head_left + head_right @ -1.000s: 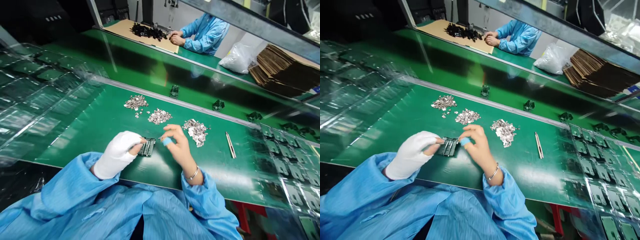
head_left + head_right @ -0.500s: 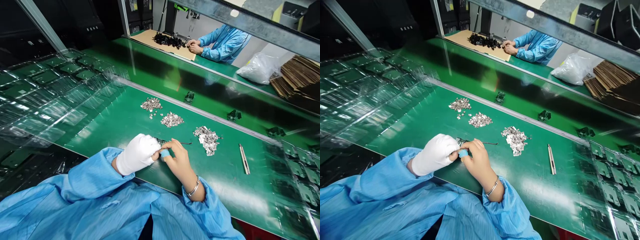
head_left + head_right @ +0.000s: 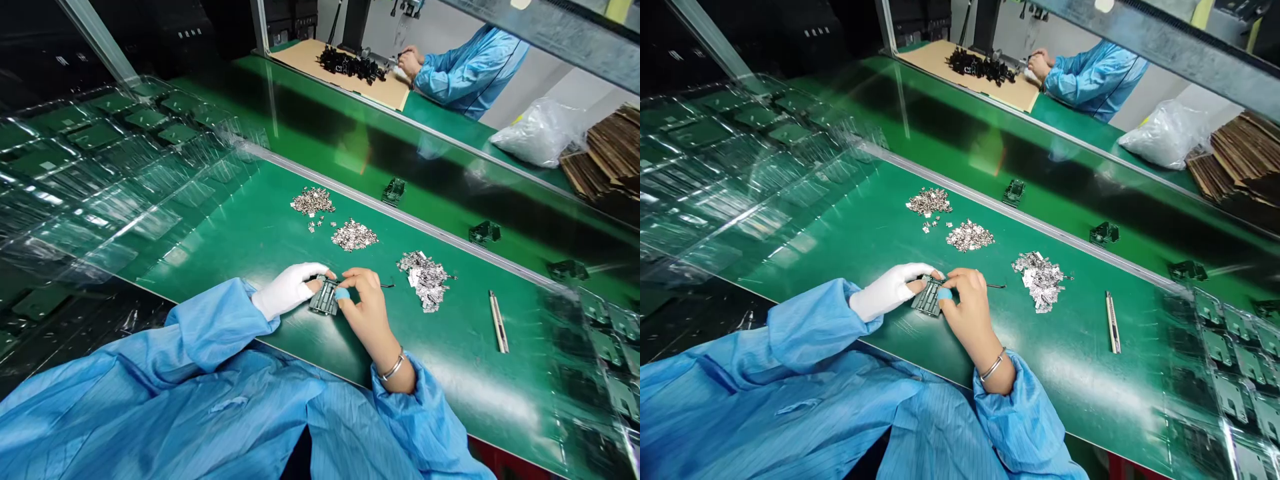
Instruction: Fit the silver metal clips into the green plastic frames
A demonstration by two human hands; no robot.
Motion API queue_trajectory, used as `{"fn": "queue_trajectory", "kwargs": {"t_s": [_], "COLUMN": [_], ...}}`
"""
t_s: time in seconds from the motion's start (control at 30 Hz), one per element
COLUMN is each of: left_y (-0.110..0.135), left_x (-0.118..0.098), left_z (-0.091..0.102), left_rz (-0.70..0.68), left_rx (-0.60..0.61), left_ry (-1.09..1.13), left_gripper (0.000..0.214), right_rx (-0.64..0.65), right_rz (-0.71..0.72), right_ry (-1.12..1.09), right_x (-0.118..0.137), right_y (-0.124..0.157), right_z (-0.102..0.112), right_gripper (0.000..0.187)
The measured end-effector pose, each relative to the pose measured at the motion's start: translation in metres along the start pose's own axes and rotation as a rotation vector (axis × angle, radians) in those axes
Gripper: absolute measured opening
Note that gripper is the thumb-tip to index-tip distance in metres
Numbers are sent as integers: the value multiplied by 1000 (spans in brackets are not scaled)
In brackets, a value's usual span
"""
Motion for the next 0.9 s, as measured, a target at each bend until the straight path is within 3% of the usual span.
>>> {"fn": "queue_trajectory", "kwargs": {"t_s": [0.77,0.9], "left_y": [4,3], "left_x": [-1,1], "left_z": [-6,-7], "left_rz": [-8,-6], "left_rx": [-21,-27], "left_ry": [13,22], "left_gripper": [26,25], "right_rx": [12,20], "right_rz": [54,-7], "right_ry": [40,68], "right_x": [6,9], "right_y": [0,1], "right_z": [-12,-14], "right_gripper": [12,13]}}
Point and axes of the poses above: each hand's wrist, its own y-axis away from the middle knuckle, its own z-axis out of the back of the hand, x = y × z, the point moved 1 cm from there along -y, towards the middle knuckle, and after that the axes turned 7 degrees about -z, right-handed, at the moved point
